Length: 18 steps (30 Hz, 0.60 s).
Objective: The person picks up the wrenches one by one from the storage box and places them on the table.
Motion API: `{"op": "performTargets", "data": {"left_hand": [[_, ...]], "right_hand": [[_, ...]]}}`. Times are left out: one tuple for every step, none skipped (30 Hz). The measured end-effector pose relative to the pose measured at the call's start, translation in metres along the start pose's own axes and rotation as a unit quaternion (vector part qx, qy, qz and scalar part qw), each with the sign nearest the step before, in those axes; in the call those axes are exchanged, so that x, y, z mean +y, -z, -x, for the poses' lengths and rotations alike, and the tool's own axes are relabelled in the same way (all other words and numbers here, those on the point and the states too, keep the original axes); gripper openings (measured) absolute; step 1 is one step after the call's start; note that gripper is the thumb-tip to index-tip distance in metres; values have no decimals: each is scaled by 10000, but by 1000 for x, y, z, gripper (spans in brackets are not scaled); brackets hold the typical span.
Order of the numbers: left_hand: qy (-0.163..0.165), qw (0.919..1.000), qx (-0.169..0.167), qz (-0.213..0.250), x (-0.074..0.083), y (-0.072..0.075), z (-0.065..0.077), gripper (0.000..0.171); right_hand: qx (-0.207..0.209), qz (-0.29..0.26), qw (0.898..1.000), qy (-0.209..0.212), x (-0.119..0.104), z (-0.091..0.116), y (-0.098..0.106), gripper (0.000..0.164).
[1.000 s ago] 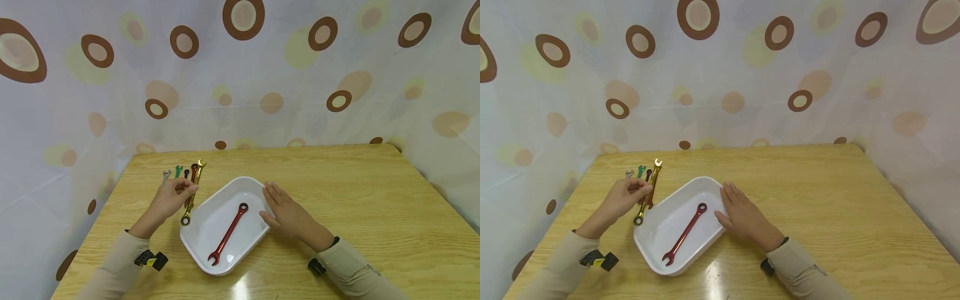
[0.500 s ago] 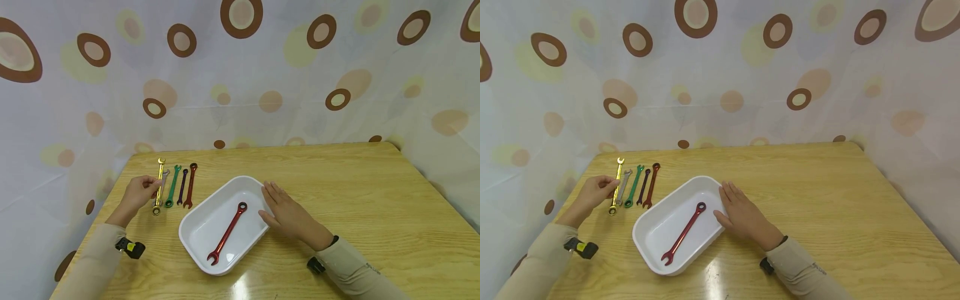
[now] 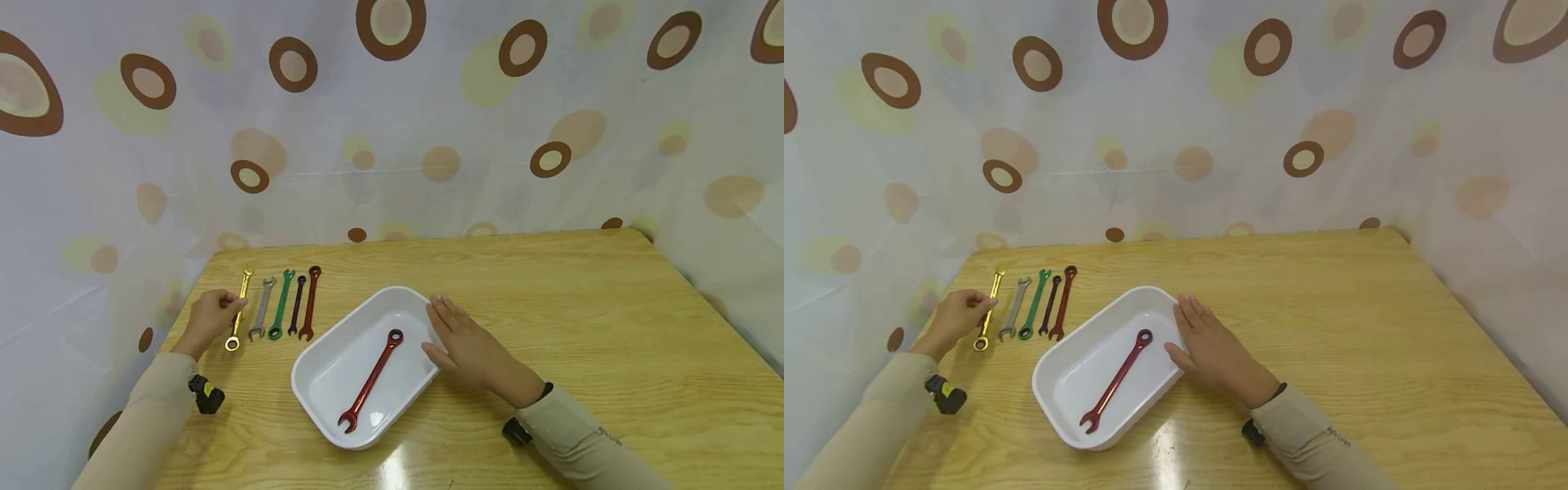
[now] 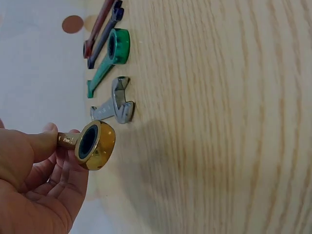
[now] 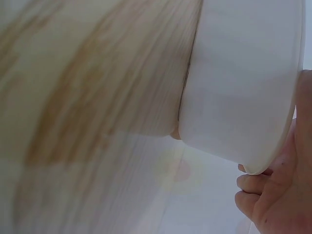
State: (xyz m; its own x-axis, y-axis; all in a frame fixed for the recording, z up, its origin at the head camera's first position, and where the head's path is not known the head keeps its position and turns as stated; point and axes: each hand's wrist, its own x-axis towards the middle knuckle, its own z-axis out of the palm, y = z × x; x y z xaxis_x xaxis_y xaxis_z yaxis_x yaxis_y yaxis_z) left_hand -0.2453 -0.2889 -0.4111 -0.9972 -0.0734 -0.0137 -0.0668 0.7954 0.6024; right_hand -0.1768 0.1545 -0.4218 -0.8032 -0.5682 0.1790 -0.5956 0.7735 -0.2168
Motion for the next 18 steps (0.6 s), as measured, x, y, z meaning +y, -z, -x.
{"op": "performTargets", "data": {"left_hand": [[31, 10000, -2, -2, -2, -1, -1, 30], [72, 10000, -33, 24, -4, -2, -1, 31], [110, 9999, -52, 32, -6, -3, -2, 31], [145, 9999, -67, 39, -8, -4, -2, 32], [181, 9998, -82, 43, -9, -5, -3, 32], [213, 9997, -93, 70, -10, -6, -4, 32], [228, 9997, -72, 86, -12, -8, -4, 32], [228, 9997, -46, 83, -13, -9, -5, 32], [225, 9997, -3, 64, -14, -11, -6, 32], [226, 9997, 28, 71, -15, -12, -7, 32], [228, 9997, 68, 62, -16, -13, -7, 32], [222, 9997, 121, 44, -17, -15, -8, 32], [204, 9996, 191, 2, -18, -16, -9, 32], [180, 9996, 224, -23, -19, -17, -10, 32], [172, 9995, 253, -32, -20, -18, -11, 31], [162, 9995, 276, -44, -21, -19, -12, 32], [146, 9994, 306, -65, -22, -20, -13, 32], [131, 9994, 324, -62, -23, -20, -14, 32]], "right_hand": [[-3, 17, 10000, 3, 0, 0, 0, 67], [1, 21, 10000, 9, 0, 0, 0, 67], [-2, 23, 10000, 11, 0, -1, 0, 67], [-11, 23, 10000, 9, 0, -1, 0, 67], [-15, 16, 10000, 6, 0, -1, 1, 67], [-21, 10, 10000, 2, 0, 0, 1, 67], [-31, 7, 10000, -2, 0, 0, 1, 67], [-30, -1, 10000, -6, 0, 0, 1, 67], [-37, 4, 10000, -16, 0, 0, 1, 67], [-40, 13, 10000, -21, 0, 0, 1, 67], [-34, 7, 10000, -23, 0, 0, 1, 67], [-36, 1, 10000, -23, 0, 0, 1, 67], [-36, -6, 10000, -24, 0, 0, 1, 67], [-25, -16, 10000, -23, 0, 0, 1, 67], [-21, -22, 10000, -23, 0, 0, 0, 67], [-16, -26, 10000, -19, 0, 0, 0, 67], [-10, -37, 10000, -13, 0, 0, 0, 67], [-12, -37, 10000, -10, 0, 0, 0, 67]]}}
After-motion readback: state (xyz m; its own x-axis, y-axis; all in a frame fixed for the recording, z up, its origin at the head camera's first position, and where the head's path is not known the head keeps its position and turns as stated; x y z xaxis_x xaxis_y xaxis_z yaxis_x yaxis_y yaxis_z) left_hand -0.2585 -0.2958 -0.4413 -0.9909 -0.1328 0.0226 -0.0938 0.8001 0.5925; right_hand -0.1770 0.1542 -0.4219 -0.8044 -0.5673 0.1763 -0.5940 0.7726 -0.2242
